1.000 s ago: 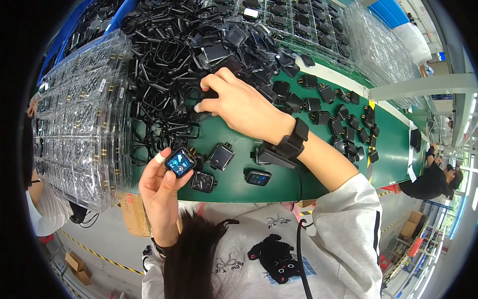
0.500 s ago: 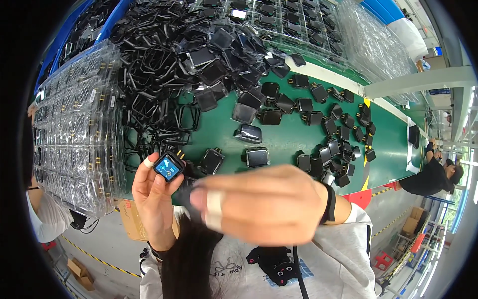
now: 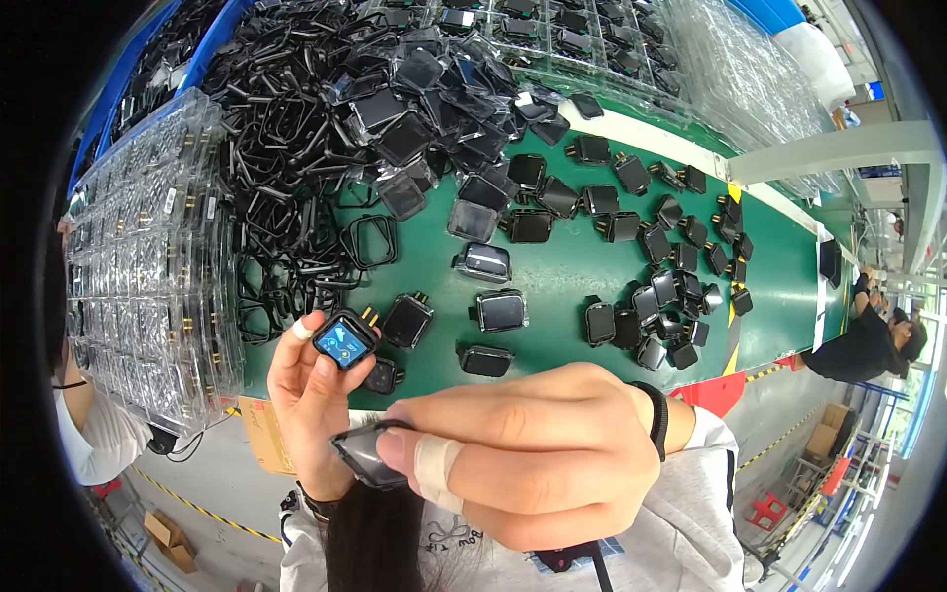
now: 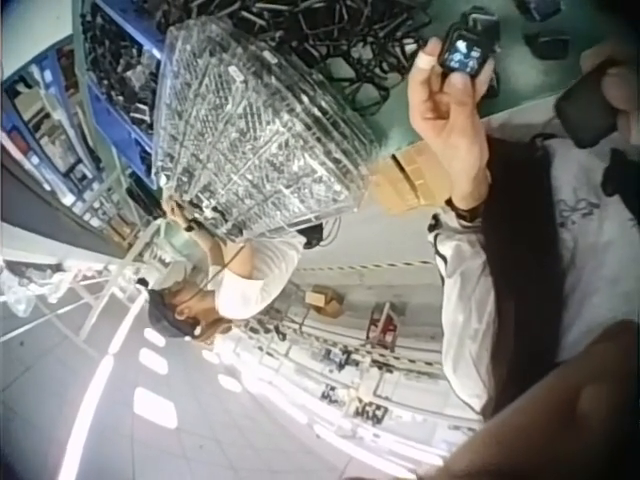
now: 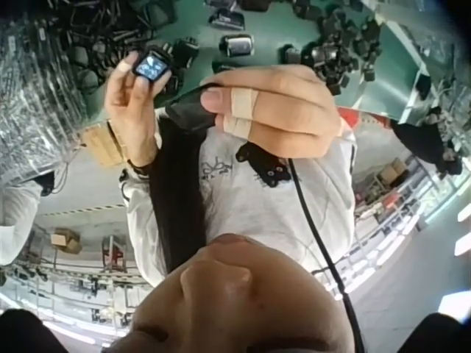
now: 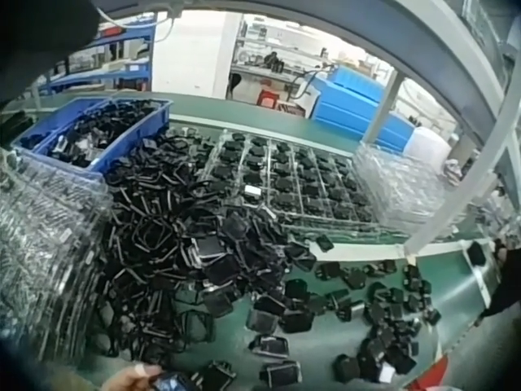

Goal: Assemble and inspect smartwatch components on a production line.

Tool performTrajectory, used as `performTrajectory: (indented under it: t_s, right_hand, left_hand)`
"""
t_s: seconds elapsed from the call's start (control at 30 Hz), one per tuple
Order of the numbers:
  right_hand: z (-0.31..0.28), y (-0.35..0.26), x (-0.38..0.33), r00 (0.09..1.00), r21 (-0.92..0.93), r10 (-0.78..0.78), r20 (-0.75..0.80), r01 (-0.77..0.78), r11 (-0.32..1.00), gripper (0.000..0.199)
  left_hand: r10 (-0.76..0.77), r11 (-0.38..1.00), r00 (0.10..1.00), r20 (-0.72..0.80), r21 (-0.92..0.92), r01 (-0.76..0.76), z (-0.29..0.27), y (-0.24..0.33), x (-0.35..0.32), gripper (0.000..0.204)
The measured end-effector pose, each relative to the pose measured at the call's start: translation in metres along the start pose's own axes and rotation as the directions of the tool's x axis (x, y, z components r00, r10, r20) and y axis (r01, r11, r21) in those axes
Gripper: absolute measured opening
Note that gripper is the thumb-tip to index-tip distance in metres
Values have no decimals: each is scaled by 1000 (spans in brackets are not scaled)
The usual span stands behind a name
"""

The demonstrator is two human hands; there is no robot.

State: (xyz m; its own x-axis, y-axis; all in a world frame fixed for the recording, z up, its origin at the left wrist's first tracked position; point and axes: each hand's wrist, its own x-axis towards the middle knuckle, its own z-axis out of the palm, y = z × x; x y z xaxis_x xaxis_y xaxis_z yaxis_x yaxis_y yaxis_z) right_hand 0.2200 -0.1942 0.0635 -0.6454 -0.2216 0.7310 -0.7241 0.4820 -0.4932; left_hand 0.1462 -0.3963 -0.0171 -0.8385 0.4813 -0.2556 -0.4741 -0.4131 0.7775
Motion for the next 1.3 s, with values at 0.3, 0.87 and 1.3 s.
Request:
performTrajectory:
  t_s: [0.3,0.87,1.3]
  right_hand:
    - [8,12,1,997,-81,-40,69,46,996,18]
    - [19,14,-11,996,-83,-54,70,60,995,15]
    - [25,7,-10,972,-252,-125,201,174,952,13]
  left_hand:
    - [48,994,983,177,-109,-29,19,19,-7,45]
    - [44,994,977,211,89,-64,23,23,-12,37]
    - [164,860,964,207,449,-243,23,13,-9,16]
